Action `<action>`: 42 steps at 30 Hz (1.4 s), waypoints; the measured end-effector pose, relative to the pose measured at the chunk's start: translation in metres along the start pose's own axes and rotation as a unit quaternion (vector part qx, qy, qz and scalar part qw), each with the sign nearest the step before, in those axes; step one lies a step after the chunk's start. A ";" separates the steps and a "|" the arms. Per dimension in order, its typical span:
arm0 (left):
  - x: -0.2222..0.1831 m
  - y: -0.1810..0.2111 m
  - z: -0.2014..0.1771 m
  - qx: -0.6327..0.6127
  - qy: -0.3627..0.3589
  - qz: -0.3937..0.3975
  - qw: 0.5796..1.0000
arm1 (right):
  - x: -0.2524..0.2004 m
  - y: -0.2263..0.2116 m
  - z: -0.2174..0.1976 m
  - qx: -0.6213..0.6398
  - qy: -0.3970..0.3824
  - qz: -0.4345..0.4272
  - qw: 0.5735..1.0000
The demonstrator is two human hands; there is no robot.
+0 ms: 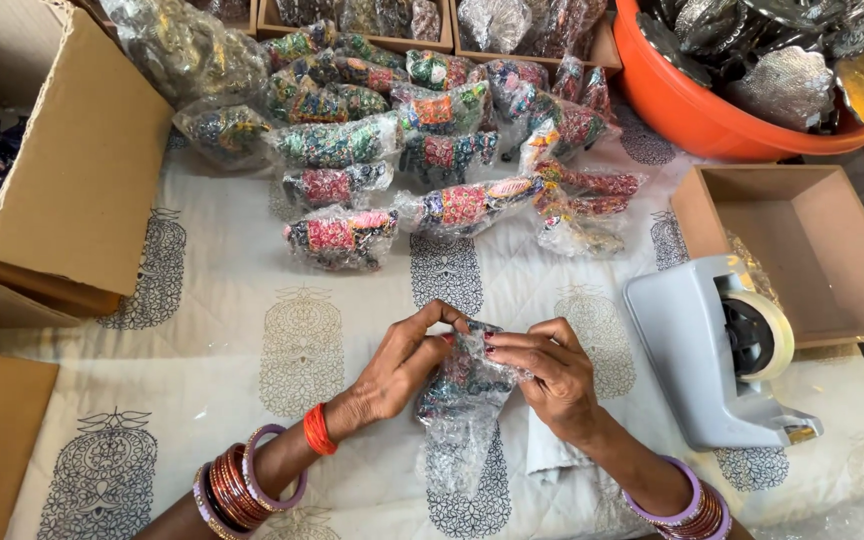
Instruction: Wrap small animal figurines in bubble wrap and secure them with tape before placing them in boxes.
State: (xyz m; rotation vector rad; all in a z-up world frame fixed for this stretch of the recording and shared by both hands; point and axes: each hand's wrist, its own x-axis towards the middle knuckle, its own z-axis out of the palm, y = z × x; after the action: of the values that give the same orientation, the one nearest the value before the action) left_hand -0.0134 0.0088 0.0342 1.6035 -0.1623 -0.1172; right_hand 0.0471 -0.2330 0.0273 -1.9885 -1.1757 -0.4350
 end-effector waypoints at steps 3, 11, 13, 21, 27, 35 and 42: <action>0.000 -0.001 0.000 -0.025 0.000 0.016 1.000 | 0.004 -0.003 0.000 -0.002 -0.015 0.011 1.000; 0.001 -0.010 0.004 -0.052 0.018 -0.010 0.998 | -0.003 -0.007 0.002 -0.102 -0.046 -0.070 0.991; 0.002 -0.019 0.003 -0.145 0.017 -0.076 0.986 | 0.003 -0.013 0.000 -0.119 -0.086 -0.074 0.986; 0.006 0.001 -0.004 -0.253 0.063 -0.080 0.962 | 0.015 -0.011 -0.003 -0.074 -0.121 -0.013 0.990; 0.005 -0.001 -0.003 -0.266 0.067 -0.047 0.961 | 0.015 -0.008 -0.006 0.028 -0.133 0.056 0.989; 0.003 0.008 0.005 -0.287 0.087 -0.010 0.954 | 0.015 -0.012 -0.006 0.167 -0.136 0.126 0.968; 0.003 -0.015 0.022 -0.275 0.129 -0.129 0.944 | 0.002 -0.021 0.011 -0.093 -0.189 -0.033 0.977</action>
State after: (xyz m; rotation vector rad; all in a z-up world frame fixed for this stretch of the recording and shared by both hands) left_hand -0.0141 -0.0124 0.0180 1.0586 0.2688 -0.1388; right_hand 0.0298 -0.2173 0.0306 -2.2661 -1.4829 -0.2087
